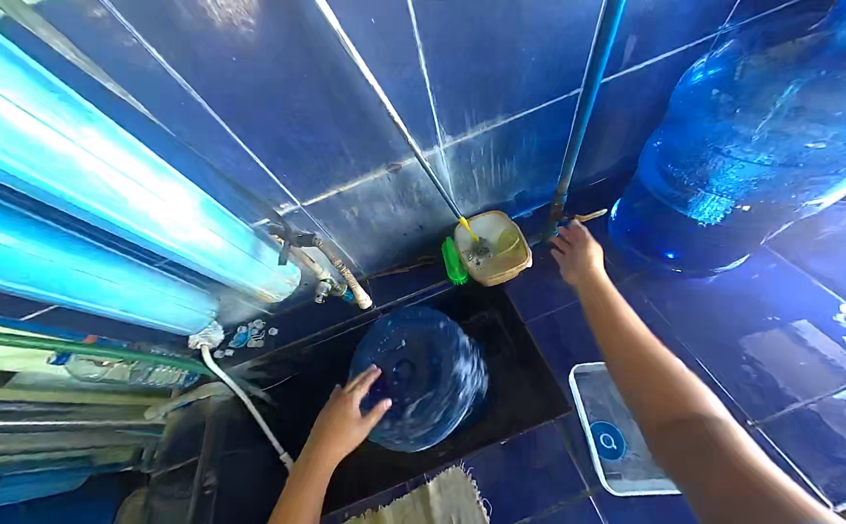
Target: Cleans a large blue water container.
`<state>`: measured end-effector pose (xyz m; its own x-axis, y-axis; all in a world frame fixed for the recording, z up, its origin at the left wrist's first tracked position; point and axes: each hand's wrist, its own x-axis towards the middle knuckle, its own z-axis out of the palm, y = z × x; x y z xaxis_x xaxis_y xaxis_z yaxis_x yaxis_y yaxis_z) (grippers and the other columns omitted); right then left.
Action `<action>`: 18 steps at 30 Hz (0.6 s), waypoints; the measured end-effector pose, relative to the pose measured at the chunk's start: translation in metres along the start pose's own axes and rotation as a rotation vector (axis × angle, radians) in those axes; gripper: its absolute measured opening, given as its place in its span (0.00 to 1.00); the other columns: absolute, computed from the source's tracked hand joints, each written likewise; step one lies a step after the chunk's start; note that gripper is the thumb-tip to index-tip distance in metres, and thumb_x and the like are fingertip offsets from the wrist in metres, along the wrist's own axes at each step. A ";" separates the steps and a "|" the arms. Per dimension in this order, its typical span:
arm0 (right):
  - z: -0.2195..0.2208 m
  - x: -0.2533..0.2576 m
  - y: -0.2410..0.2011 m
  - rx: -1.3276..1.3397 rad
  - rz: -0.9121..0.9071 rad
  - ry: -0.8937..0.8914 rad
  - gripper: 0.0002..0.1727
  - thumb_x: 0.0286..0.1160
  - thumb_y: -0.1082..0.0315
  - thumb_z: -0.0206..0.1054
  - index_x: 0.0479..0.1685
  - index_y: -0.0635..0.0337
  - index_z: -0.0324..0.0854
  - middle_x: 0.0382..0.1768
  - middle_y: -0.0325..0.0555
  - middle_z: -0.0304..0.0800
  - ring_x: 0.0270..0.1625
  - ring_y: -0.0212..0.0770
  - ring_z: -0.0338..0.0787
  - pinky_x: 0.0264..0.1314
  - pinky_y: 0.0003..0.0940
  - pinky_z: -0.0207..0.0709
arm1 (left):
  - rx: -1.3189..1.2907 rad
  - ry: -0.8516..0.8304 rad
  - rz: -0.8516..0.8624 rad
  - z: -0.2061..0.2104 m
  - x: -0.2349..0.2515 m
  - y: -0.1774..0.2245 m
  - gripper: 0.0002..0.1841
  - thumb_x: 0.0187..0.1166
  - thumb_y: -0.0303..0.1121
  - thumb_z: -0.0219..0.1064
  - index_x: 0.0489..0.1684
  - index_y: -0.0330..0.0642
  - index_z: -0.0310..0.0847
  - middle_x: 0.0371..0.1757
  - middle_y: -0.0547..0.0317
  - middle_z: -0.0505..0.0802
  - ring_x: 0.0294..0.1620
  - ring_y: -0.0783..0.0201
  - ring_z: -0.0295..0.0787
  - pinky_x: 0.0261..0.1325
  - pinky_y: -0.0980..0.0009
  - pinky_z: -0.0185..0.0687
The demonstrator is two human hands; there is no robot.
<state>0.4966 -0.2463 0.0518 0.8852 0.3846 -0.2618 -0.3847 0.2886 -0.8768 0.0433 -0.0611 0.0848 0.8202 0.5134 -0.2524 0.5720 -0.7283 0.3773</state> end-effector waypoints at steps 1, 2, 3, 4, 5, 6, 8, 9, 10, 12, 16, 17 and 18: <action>-0.013 0.029 -0.007 0.044 0.070 0.056 0.35 0.92 0.43 0.46 0.91 0.53 0.54 0.86 0.50 0.67 0.83 0.48 0.73 0.78 0.50 0.71 | 0.008 0.035 -0.110 0.002 0.010 0.006 0.35 0.84 0.53 0.63 0.87 0.41 0.67 0.88 0.49 0.73 0.89 0.48 0.65 0.91 0.38 0.49; -0.022 0.053 -0.014 0.073 0.120 0.091 0.39 0.90 0.39 0.45 0.92 0.53 0.51 0.88 0.51 0.63 0.85 0.49 0.70 0.80 0.52 0.69 | 0.012 0.090 -0.182 0.007 0.020 0.015 0.40 0.83 0.58 0.62 0.89 0.40 0.65 0.88 0.45 0.72 0.90 0.45 0.64 0.90 0.37 0.47; -0.025 0.068 -0.022 0.087 0.146 0.129 0.41 0.89 0.37 0.46 0.92 0.55 0.49 0.88 0.53 0.63 0.85 0.50 0.69 0.81 0.52 0.70 | 0.026 0.131 -0.231 0.012 0.030 0.025 0.44 0.81 0.63 0.61 0.90 0.40 0.63 0.89 0.44 0.70 0.90 0.45 0.63 0.90 0.35 0.46; -0.023 0.074 -0.030 0.089 0.146 0.167 0.42 0.88 0.36 0.47 0.91 0.57 0.50 0.85 0.55 0.65 0.84 0.51 0.71 0.79 0.50 0.70 | 0.041 0.145 -0.258 0.017 0.037 0.036 0.48 0.77 0.67 0.62 0.91 0.40 0.60 0.90 0.43 0.69 0.91 0.45 0.62 0.90 0.34 0.44; -0.017 0.073 -0.034 0.056 0.119 0.191 0.41 0.88 0.39 0.48 0.90 0.59 0.52 0.83 0.57 0.68 0.82 0.51 0.73 0.78 0.50 0.71 | 0.059 0.138 -0.262 0.021 0.038 0.044 0.52 0.74 0.68 0.66 0.92 0.39 0.58 0.91 0.44 0.67 0.91 0.46 0.60 0.91 0.35 0.41; -0.013 0.068 -0.030 -0.026 0.042 0.193 0.37 0.89 0.44 0.51 0.87 0.63 0.56 0.80 0.59 0.72 0.79 0.52 0.76 0.76 0.50 0.72 | 0.089 0.107 -0.242 0.024 0.034 0.048 0.53 0.72 0.66 0.70 0.93 0.39 0.55 0.92 0.46 0.65 0.93 0.48 0.58 0.92 0.35 0.38; -0.009 0.058 -0.017 -0.257 -0.197 0.129 0.33 0.84 0.56 0.62 0.83 0.66 0.62 0.74 0.61 0.77 0.73 0.51 0.80 0.74 0.49 0.76 | 0.095 0.064 -0.104 0.027 0.014 0.034 0.48 0.72 0.50 0.77 0.93 0.44 0.57 0.93 0.54 0.65 0.93 0.52 0.57 0.91 0.32 0.38; -0.008 0.051 -0.012 -0.359 -0.264 0.084 0.36 0.81 0.58 0.66 0.85 0.64 0.61 0.76 0.61 0.75 0.75 0.52 0.79 0.76 0.51 0.74 | 0.034 0.065 -0.013 0.028 0.000 0.017 0.43 0.70 0.41 0.78 0.90 0.46 0.63 0.91 0.57 0.68 0.93 0.53 0.59 0.90 0.30 0.40; -0.009 0.044 -0.007 -0.449 -0.285 0.050 0.39 0.80 0.59 0.68 0.88 0.61 0.58 0.81 0.61 0.70 0.78 0.55 0.76 0.78 0.55 0.72 | -0.052 0.065 0.056 0.029 -0.014 -0.003 0.38 0.69 0.36 0.78 0.86 0.46 0.71 0.89 0.58 0.72 0.92 0.53 0.61 0.89 0.30 0.43; -0.007 0.026 0.011 -0.625 -0.272 0.035 0.39 0.82 0.58 0.67 0.90 0.58 0.56 0.83 0.62 0.69 0.78 0.60 0.77 0.75 0.63 0.73 | -0.173 0.052 0.053 0.025 -0.028 -0.037 0.28 0.74 0.39 0.73 0.77 0.47 0.81 0.88 0.58 0.74 0.91 0.55 0.62 0.90 0.33 0.44; 0.085 -0.082 0.065 -0.809 -0.103 -0.435 0.26 0.88 0.59 0.61 0.80 0.63 0.71 0.65 0.62 0.86 0.61 0.56 0.90 0.64 0.55 0.84 | -0.163 0.119 -0.024 0.022 0.009 -0.040 0.37 0.83 0.56 0.62 0.90 0.47 0.64 0.94 0.57 0.62 0.96 0.54 0.50 0.92 0.32 0.31; 0.124 -0.116 0.077 -0.827 -0.042 -0.641 0.25 0.88 0.59 0.60 0.79 0.63 0.72 0.64 0.59 0.88 0.58 0.52 0.92 0.62 0.50 0.85 | -0.149 0.130 -0.017 0.021 0.020 -0.031 0.40 0.83 0.59 0.61 0.92 0.47 0.61 0.95 0.56 0.60 0.96 0.54 0.48 0.93 0.33 0.29; 0.163 -0.146 0.088 -0.834 0.019 -0.814 0.26 0.89 0.58 0.59 0.80 0.62 0.72 0.65 0.58 0.87 0.58 0.49 0.92 0.61 0.48 0.85 | -0.149 0.132 0.007 0.021 0.029 -0.023 0.43 0.82 0.62 0.60 0.92 0.45 0.59 0.95 0.55 0.61 0.96 0.54 0.48 0.93 0.33 0.27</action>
<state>0.2908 -0.1338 0.0788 0.3354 0.9192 -0.2066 0.1634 -0.2727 -0.9481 0.0540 -0.0388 0.0503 0.8102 0.5707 -0.1336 0.5502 -0.6619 0.5091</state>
